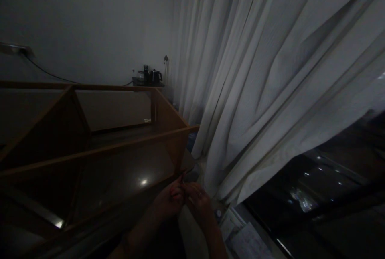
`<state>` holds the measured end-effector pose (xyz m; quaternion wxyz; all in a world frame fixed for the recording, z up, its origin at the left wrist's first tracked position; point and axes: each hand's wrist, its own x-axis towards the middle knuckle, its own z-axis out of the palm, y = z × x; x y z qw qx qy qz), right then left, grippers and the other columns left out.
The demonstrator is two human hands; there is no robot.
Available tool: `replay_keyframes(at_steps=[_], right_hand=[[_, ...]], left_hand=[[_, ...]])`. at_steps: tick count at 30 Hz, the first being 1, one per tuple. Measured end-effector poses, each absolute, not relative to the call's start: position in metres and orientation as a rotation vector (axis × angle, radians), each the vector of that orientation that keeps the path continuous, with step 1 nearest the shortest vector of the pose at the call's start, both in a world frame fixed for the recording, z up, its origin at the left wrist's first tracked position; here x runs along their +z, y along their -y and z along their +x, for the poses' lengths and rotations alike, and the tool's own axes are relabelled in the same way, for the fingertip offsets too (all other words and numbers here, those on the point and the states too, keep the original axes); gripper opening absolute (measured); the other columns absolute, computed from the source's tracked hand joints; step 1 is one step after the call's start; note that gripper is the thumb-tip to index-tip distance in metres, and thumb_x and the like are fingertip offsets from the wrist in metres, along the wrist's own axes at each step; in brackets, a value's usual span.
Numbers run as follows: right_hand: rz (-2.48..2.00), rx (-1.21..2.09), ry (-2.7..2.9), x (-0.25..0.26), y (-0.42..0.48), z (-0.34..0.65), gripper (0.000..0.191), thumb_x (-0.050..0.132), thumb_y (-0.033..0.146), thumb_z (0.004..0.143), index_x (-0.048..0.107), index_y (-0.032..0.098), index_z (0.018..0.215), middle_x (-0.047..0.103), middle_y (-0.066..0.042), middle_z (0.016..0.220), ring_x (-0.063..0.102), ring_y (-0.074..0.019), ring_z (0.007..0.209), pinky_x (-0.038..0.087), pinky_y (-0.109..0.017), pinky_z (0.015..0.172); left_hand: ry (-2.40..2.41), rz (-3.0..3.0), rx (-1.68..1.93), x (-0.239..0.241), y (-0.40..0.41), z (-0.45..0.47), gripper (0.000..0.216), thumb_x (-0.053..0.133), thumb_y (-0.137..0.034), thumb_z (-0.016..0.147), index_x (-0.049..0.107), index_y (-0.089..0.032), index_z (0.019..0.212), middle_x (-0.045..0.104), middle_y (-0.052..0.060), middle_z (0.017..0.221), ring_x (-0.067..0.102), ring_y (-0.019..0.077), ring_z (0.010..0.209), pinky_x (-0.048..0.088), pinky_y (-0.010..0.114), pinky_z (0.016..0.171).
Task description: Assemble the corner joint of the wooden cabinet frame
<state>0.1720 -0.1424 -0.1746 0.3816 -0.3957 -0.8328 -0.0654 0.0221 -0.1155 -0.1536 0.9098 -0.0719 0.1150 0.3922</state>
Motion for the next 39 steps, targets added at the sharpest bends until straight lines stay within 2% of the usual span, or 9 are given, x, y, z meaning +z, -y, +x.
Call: replay_keyframes(at_steps=[5,11,22,25,29,32,35,37,39], right_hand=[[-0.928,-0.274,2.137,-0.171,0.141,0.173,0.031,0.043,0.019,0.094,0.054,0.02,0.122,0.069,-0.007,0.103,0.064,-0.0171,0.1,0.056,-0.029,0.084],[-0.972,-0.39,2.126,-0.177,0.141,0.168,0.034,0.037,0.016,0.094,0.054,0.021,0.123,0.07,-0.007,0.101,0.066,-0.0179,0.096,0.057,-0.03,0.082],[-0.942,-0.412,2.097,-0.181,0.139,0.164,0.035,0.04,0.017,0.094,0.052,0.019,0.127,0.069,-0.008,0.105,0.065,-0.0182,0.099,0.057,-0.03,0.084],[-0.943,-0.378,2.076,-0.184,0.139,0.163,0.039,0.04,0.013,0.092,0.05,0.022,0.129,0.069,-0.006,0.105,0.065,-0.0185,0.099,0.057,-0.032,0.084],[-0.983,-0.357,2.052,-0.193,0.139,0.165,0.044,0.037,0.011,0.092,0.049,0.026,0.131,0.069,-0.005,0.107,0.066,-0.0185,0.098,0.058,-0.032,0.083],[-0.992,-0.33,2.066,-0.197,0.139,0.166,0.045,0.039,0.011,0.092,0.048,0.028,0.132,0.068,-0.004,0.111,0.065,-0.0188,0.101,0.057,-0.033,0.086],[-1.021,-0.282,2.092,-0.2,0.139,0.166,0.045,0.039,0.011,0.092,0.048,0.028,0.133,0.066,-0.004,0.116,0.063,-0.0186,0.105,0.056,-0.034,0.089],[-1.011,-0.287,2.097,-0.202,0.139,0.166,0.046,0.037,0.009,0.093,0.046,0.026,0.134,0.065,-0.004,0.117,0.062,-0.0179,0.106,0.055,-0.033,0.09],[-0.984,-0.333,2.091,-0.203,0.138,0.167,0.046,0.038,0.008,0.093,0.046,0.024,0.134,0.066,-0.005,0.115,0.063,-0.0177,0.106,0.055,-0.034,0.09]], left_hand=[[-0.229,-0.141,0.817,-0.152,0.117,0.021,0.024,0.038,-0.008,0.091,0.052,-0.013,0.072,0.026,-0.011,0.044,0.029,-0.0004,0.034,0.019,0.008,0.038],[-0.237,-0.175,0.836,-0.153,0.116,0.02,0.031,0.03,-0.01,0.095,0.053,-0.011,0.075,0.028,-0.011,0.041,0.031,-0.0008,0.033,0.02,0.007,0.038],[-0.241,-0.151,0.872,-0.152,0.113,0.02,0.028,0.037,-0.012,0.093,0.049,-0.013,0.069,0.025,-0.011,0.043,0.027,0.0001,0.034,0.021,0.008,0.038],[-0.245,-0.087,0.924,-0.146,0.122,0.019,0.021,0.04,-0.012,0.092,0.05,-0.014,0.074,0.029,-0.01,0.046,0.029,0.0006,0.036,0.022,0.009,0.039],[-0.459,0.267,0.981,-0.145,0.144,0.018,0.004,0.053,-0.017,0.084,0.054,-0.018,0.087,0.046,-0.006,0.058,0.04,0.0036,0.044,0.028,0.013,0.041],[-0.606,0.453,1.132,-0.146,0.155,0.011,0.018,0.062,-0.022,0.077,0.052,-0.021,0.092,0.052,-0.004,0.066,0.047,0.0073,0.052,0.032,0.016,0.046],[-0.745,0.59,1.274,-0.136,0.15,-0.005,0.032,0.07,-0.024,0.07,0.051,-0.025,0.096,0.056,-0.003,0.076,0.053,0.011,0.066,0.039,0.019,0.057],[-1.165,1.136,1.43,-0.125,0.141,-0.015,0.029,0.069,-0.03,0.071,0.054,-0.025,0.096,0.058,0.001,0.083,0.054,0.0156,0.078,0.042,0.023,0.068],[-1.427,1.736,1.331,-0.118,0.131,-0.022,0.021,0.061,-0.035,0.078,0.059,-0.024,0.097,0.06,0.005,0.095,0.052,0.0222,0.095,0.041,0.031,0.082]])
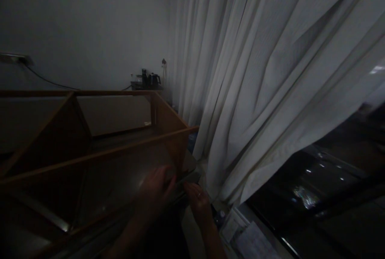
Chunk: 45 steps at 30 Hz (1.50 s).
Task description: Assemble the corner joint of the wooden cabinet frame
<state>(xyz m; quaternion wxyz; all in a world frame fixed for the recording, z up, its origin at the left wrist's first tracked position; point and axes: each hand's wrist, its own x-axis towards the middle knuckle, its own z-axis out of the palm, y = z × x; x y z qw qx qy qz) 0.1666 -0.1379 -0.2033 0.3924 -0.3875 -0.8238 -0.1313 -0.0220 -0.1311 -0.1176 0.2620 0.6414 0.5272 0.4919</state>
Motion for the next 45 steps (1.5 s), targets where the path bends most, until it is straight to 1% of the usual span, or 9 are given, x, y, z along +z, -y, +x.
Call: replay_keyframes(at_steps=[3,5,8,13,17,24,32,39,45], right_hand=[[-0.997,-0.381,2.086,-0.204,0.137,0.168,0.043,0.041,0.008,0.092,0.05,0.024,0.131,0.067,-0.005,0.113,0.063,-0.018,0.104,0.055,-0.034,0.09],[-1.012,-0.377,2.094,-0.203,0.137,0.168,0.042,0.042,0.009,0.092,0.052,0.025,0.129,0.067,-0.005,0.113,0.064,-0.0182,0.103,0.056,-0.034,0.089],[-0.991,-0.354,2.094,-0.199,0.137,0.167,0.042,0.042,0.01,0.092,0.051,0.025,0.13,0.068,-0.005,0.112,0.064,-0.0188,0.103,0.057,-0.034,0.088],[-0.954,-0.329,2.056,-0.198,0.137,0.166,0.042,0.041,0.01,0.093,0.05,0.024,0.131,0.068,-0.005,0.11,0.065,-0.0189,0.101,0.057,-0.034,0.087],[-0.987,-0.344,2.045,-0.205,0.136,0.166,0.04,0.041,0.011,0.093,0.052,0.026,0.129,0.069,-0.004,0.11,0.065,-0.0185,0.1,0.057,-0.034,0.087],[-1.029,-0.291,1.907,-0.206,0.138,0.157,0.029,0.042,0.018,0.095,0.062,0.024,0.116,0.072,-0.005,0.098,0.067,-0.0183,0.093,0.057,-0.032,0.082],[-1.221,0.126,1.525,-0.18,0.148,0.13,0.027,0.051,0.037,0.091,0.071,0.019,0.088,0.073,-0.007,0.08,0.069,-0.0187,0.072,0.057,-0.028,0.063],[-1.287,0.37,1.287,-0.184,0.152,0.118,0.033,0.058,0.046,0.084,0.073,0.016,0.086,0.074,-0.01,0.085,0.07,-0.0226,0.078,0.057,-0.033,0.071],[-1.297,0.406,1.268,-0.178,0.151,0.117,0.036,0.058,0.049,0.082,0.073,0.016,0.081,0.074,-0.009,0.083,0.069,-0.023,0.075,0.057,-0.032,0.068]], left_hand=[[-1.655,2.25,1.022,-0.119,0.12,-0.023,0.026,0.051,-0.035,0.084,0.061,-0.021,0.103,0.059,0.01,0.11,0.048,0.0288,0.107,0.038,0.042,0.09],[-1.714,2.392,0.867,-0.127,0.116,-0.019,0.029,0.049,-0.033,0.086,0.06,-0.018,0.109,0.057,0.012,0.118,0.048,0.0292,0.11,0.039,0.043,0.089],[-1.775,2.464,0.774,-0.141,0.114,-0.014,0.031,0.045,-0.027,0.088,0.058,-0.018,0.115,0.058,0.011,0.12,0.05,0.0276,0.108,0.042,0.041,0.086],[-1.878,2.48,0.817,-0.156,0.116,-0.009,0.035,0.046,-0.025,0.088,0.056,-0.017,0.121,0.057,0.013,0.123,0.05,0.0292,0.112,0.043,0.043,0.089],[-1.915,2.502,0.828,-0.16,0.116,-0.007,0.036,0.048,-0.028,0.088,0.057,-0.017,0.12,0.059,0.013,0.123,0.051,0.0289,0.112,0.043,0.041,0.089],[-1.936,2.53,0.795,-0.158,0.118,-0.007,0.035,0.046,-0.029,0.088,0.058,-0.016,0.119,0.06,0.011,0.122,0.052,0.0283,0.11,0.042,0.04,0.088],[-1.915,2.499,0.831,-0.159,0.116,-0.006,0.036,0.048,-0.027,0.087,0.058,-0.018,0.12,0.059,0.011,0.122,0.051,0.028,0.111,0.043,0.04,0.088],[-1.945,2.493,0.796,-0.155,0.117,-0.006,0.037,0.048,-0.029,0.088,0.057,-0.018,0.121,0.058,0.01,0.124,0.05,0.0291,0.112,0.042,0.041,0.088],[-1.957,2.454,0.768,-0.146,0.117,-0.004,0.036,0.047,-0.03,0.088,0.057,-0.015,0.119,0.059,0.011,0.122,0.05,0.0302,0.111,0.044,0.043,0.085]])
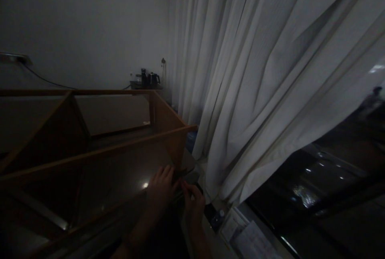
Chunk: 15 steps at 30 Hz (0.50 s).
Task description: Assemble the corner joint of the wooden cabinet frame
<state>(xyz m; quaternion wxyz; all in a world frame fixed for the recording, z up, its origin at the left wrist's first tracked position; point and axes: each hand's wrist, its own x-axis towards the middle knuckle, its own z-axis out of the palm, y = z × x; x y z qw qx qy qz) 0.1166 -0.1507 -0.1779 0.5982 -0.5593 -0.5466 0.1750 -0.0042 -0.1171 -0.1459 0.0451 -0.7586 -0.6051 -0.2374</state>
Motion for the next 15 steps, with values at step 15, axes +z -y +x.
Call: replay_keyframes(at_steps=[15], right_hand=[[-1.375,0.463,1.253,-0.1737,0.1492,0.1154,0.037,0.057,0.048,0.082,0.072,0.015,0.078,0.072,-0.008,0.077,0.066,-0.0204,0.069,0.053,-0.028,0.065]], left_hand=[[1.811,-2.261,-0.733,-0.1519,0.1154,-0.0043,0.037,0.051,-0.035,0.087,0.059,-0.017,0.118,0.061,0.007,0.121,0.052,0.0266,0.109,0.045,0.039,0.087]])
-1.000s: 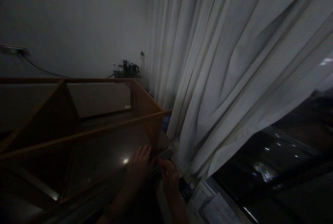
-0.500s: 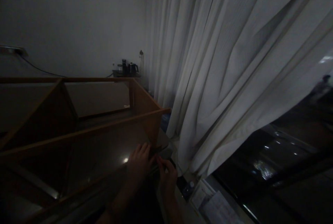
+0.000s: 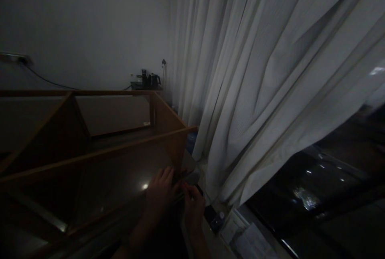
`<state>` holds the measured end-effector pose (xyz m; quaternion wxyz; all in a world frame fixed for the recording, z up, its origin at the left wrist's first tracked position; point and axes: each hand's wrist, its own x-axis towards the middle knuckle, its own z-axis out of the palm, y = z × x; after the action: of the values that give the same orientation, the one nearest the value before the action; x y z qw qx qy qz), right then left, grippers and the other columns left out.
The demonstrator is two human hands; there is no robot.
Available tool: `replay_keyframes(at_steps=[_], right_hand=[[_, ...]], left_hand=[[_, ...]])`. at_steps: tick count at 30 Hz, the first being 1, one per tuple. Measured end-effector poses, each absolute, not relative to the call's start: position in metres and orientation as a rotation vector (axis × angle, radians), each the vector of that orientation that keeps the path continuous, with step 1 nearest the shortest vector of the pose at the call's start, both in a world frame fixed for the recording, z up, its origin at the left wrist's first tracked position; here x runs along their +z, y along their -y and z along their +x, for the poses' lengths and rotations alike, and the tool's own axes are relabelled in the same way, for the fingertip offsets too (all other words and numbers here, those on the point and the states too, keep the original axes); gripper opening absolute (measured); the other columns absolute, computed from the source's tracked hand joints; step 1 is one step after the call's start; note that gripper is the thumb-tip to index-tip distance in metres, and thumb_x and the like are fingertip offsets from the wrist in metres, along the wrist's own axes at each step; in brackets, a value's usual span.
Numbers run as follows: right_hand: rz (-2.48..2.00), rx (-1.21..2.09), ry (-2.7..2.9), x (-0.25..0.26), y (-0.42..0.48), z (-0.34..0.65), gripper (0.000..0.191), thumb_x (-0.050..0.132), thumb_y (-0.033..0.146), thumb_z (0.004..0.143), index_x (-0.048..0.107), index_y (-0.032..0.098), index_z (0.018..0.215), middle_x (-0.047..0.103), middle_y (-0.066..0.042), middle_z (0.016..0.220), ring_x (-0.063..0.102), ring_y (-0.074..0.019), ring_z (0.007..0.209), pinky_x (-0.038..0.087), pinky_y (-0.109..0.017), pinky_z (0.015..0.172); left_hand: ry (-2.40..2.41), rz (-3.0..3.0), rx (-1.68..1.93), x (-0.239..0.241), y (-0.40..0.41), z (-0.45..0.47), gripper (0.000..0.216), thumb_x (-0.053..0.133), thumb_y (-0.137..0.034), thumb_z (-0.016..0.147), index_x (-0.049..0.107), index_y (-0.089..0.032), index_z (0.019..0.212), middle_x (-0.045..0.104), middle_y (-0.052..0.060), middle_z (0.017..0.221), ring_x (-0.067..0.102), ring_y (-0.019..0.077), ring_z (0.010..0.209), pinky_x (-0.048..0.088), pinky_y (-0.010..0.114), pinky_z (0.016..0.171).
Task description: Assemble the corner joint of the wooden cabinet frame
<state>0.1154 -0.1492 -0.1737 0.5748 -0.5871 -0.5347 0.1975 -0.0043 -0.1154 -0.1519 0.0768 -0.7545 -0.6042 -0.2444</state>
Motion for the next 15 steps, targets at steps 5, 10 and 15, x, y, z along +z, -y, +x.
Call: replay_keyframes(at_steps=[5,10,15], right_hand=[[-1.393,0.504,1.233,-0.177,0.151,0.113,0.038,0.055,0.048,0.084,0.072,0.014,0.085,0.073,-0.009,0.083,0.067,-0.0217,0.074,0.053,-0.03,0.067],[-1.389,0.313,1.339,-0.179,0.152,0.115,0.04,0.051,0.05,0.087,0.07,0.015,0.087,0.072,-0.01,0.086,0.068,-0.0214,0.077,0.054,-0.03,0.07],[-1.347,-0.015,1.589,-0.179,0.148,0.125,0.042,0.035,0.043,0.097,0.068,0.018,0.092,0.072,-0.009,0.085,0.068,-0.0183,0.077,0.052,-0.028,0.069]], left_hand=[[1.798,-2.251,-0.718,-0.152,0.116,-0.005,0.037,0.048,-0.036,0.088,0.059,-0.016,0.118,0.061,0.008,0.119,0.052,0.0262,0.108,0.046,0.039,0.085],[1.813,-2.259,-0.715,-0.15,0.117,-0.004,0.035,0.051,-0.036,0.087,0.06,-0.018,0.115,0.062,0.007,0.118,0.053,0.0257,0.106,0.047,0.039,0.084],[1.829,-2.245,-0.7,-0.149,0.116,-0.003,0.034,0.052,-0.034,0.086,0.06,-0.018,0.116,0.062,0.007,0.118,0.053,0.0271,0.108,0.047,0.04,0.085]])
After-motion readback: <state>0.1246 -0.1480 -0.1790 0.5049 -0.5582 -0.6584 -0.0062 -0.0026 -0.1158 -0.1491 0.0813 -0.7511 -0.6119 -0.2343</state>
